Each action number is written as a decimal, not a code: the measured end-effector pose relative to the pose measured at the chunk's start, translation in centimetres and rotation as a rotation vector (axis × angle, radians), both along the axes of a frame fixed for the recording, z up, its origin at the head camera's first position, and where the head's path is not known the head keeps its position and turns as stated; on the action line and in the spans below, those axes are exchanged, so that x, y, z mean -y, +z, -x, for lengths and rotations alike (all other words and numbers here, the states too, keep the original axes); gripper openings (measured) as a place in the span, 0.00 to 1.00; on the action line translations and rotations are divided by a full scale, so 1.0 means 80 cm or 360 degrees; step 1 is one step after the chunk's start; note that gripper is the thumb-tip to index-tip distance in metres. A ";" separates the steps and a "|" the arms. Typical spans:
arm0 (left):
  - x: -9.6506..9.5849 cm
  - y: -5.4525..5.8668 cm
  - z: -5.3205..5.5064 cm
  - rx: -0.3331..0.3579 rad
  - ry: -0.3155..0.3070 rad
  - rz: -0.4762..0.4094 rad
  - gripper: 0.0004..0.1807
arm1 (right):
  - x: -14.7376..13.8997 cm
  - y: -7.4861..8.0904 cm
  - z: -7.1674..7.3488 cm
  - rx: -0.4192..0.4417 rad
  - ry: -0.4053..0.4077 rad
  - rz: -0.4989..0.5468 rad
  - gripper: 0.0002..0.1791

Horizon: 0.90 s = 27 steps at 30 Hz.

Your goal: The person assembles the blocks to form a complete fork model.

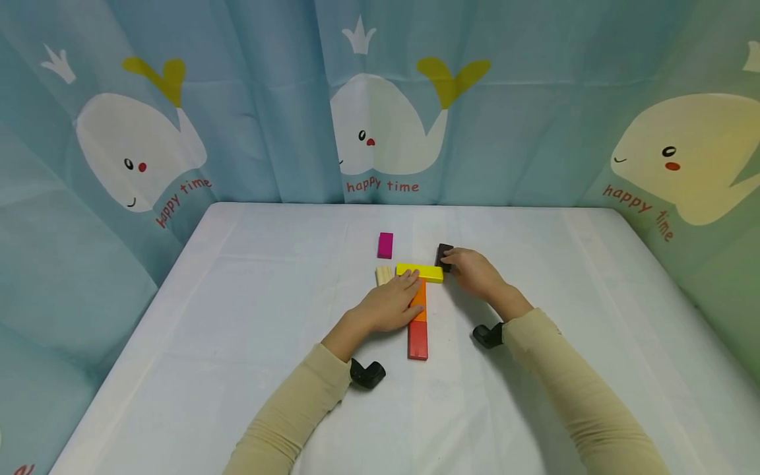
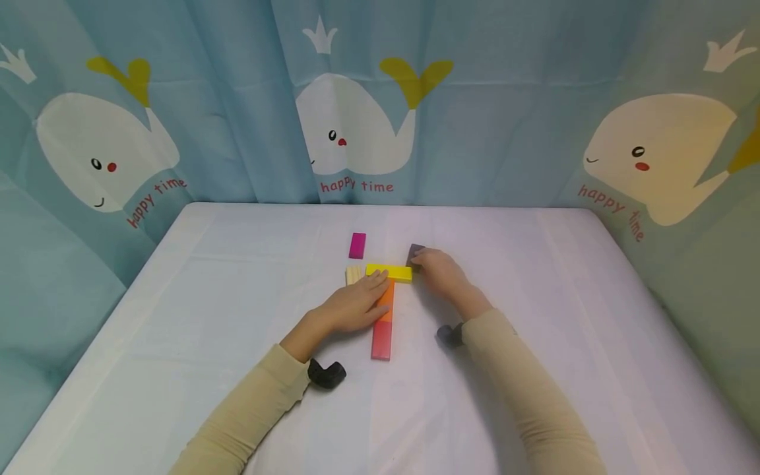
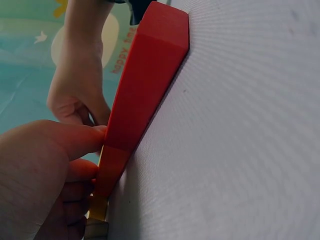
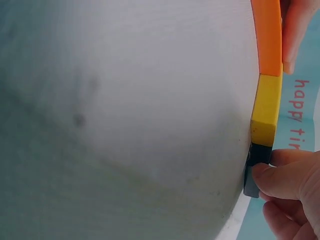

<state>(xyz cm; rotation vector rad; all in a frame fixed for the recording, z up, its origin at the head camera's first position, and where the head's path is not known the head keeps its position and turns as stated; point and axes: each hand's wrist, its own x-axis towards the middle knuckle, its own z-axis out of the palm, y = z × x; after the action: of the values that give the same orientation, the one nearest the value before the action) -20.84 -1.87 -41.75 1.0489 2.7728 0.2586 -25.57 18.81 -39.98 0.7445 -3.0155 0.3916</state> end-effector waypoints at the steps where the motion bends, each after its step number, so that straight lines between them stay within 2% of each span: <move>1: 0.000 0.000 0.000 0.0001 0.0001 0.0001 0.32 | 0.000 0.000 0.000 0.0001 0.0002 0.0003 0.17; 27: 0.000 -0.002 0.001 -0.0003 -0.0003 -0.0007 0.32 | 0.009 -0.001 0.003 0.0007 0.0006 0.0015 0.17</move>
<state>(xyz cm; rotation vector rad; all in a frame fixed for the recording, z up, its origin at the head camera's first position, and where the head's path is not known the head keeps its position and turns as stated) -20.89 -1.84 -41.90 1.0537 2.7742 0.2636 -25.81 18.13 -40.07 0.7503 -3.0145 0.4081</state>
